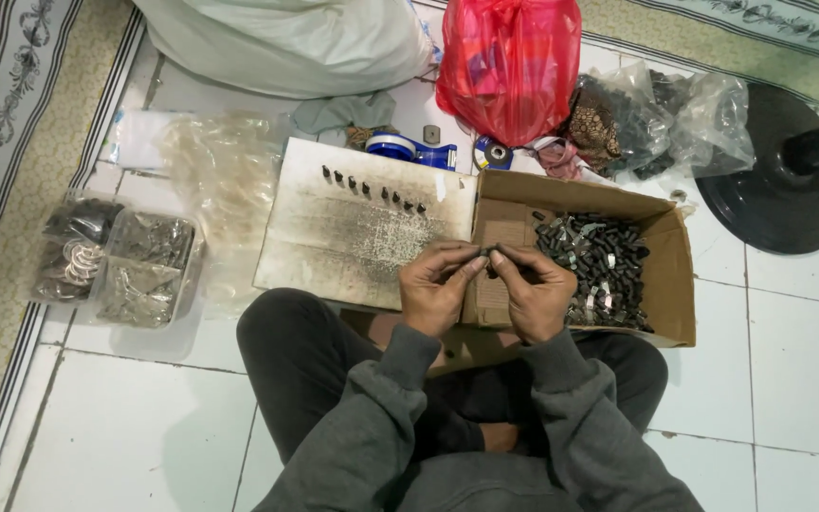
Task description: The person sits on the floor and assembles small dark plastic components with metal pieces. They pick up parts from a cardboard box, fit them together by hand, and place the assembled units onto a white board. The person also uses a tape dispenser briefly to seal a plastic bag containing parts.
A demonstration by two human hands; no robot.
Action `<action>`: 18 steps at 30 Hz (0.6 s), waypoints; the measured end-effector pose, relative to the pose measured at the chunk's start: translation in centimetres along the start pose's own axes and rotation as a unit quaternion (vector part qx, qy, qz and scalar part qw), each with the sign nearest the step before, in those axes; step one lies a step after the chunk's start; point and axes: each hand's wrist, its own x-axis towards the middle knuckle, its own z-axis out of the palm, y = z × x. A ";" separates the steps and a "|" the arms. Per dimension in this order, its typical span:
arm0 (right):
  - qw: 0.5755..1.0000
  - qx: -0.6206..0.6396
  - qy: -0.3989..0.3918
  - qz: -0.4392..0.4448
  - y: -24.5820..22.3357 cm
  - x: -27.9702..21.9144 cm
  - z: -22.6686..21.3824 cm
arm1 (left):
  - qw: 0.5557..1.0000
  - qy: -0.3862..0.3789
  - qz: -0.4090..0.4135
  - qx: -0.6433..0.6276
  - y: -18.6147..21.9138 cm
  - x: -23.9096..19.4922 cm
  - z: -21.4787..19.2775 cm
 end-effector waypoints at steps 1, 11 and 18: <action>1.000 0.000 0.000 0.000 -0.2 -0.1 0.0 | 1.000 0.000 0.000 0.000 0.2 -0.1 0.0; 0.998 -0.029 -0.054 -0.032 -1.4 0.0 -1.2 | 1.000 -0.017 0.009 0.014 0.5 -0.7 0.3; 0.989 -0.075 -0.119 -0.052 -3.6 1.0 -1.9 | 0.999 -0.035 0.027 0.027 1.2 -0.7 0.7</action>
